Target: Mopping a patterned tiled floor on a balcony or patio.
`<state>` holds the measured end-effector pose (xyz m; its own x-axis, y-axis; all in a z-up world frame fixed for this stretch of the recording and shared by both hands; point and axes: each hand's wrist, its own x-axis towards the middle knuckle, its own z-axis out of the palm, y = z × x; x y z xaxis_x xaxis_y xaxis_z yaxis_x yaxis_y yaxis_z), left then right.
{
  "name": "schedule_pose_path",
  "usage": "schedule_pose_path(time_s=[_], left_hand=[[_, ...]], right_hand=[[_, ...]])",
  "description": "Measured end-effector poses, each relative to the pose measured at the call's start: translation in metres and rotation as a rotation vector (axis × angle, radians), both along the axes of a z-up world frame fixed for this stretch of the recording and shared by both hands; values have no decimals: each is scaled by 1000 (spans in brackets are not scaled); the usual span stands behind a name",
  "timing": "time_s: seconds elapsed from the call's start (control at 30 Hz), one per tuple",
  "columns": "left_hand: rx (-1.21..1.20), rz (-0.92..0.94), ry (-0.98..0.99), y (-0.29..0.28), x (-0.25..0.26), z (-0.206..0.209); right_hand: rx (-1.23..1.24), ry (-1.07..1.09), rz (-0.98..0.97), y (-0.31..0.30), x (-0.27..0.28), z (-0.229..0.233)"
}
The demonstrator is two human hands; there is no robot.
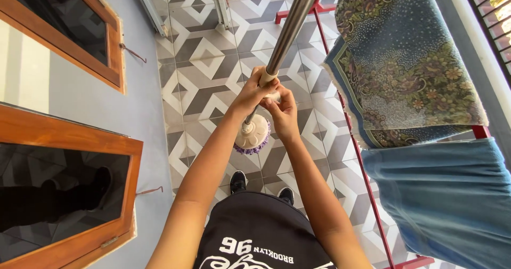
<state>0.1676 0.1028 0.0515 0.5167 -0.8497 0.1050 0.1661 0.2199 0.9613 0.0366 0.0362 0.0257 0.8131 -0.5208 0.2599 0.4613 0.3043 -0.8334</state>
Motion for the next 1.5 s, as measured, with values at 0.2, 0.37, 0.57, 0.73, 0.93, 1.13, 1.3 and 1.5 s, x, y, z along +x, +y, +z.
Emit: schedule_pose_path(time_s=[0.2, 0.37, 0.57, 0.73, 0.93, 1.13, 1.3, 1.5], left_hand=[[2, -6, 73, 15, 54, -20], [29, -27, 19, 28, 67, -14], [19, -72, 70, 36, 80, -18], [28, -102, 147, 44, 86, -5], [-163, -273, 130, 46, 80, -24], [37, -41, -71, 63, 74, -9], [493, 20, -530, 70, 61, -63], [816, 72, -660, 59, 77, -96]], right_hand=[[-175, 127, -40, 27, 23, 3], [-449, 244, -185, 31, 47, 5], [-542, 235, -214, 34, 67, -22], [-333, 181, -71, 43, 75, -27], [-374, 198, -323, 47, 95, -55], [-269, 306, -223, 26, 89, -6], [-371, -25, -138, 14, 77, 115], [-310, -117, -24, -8, 84, 66]])
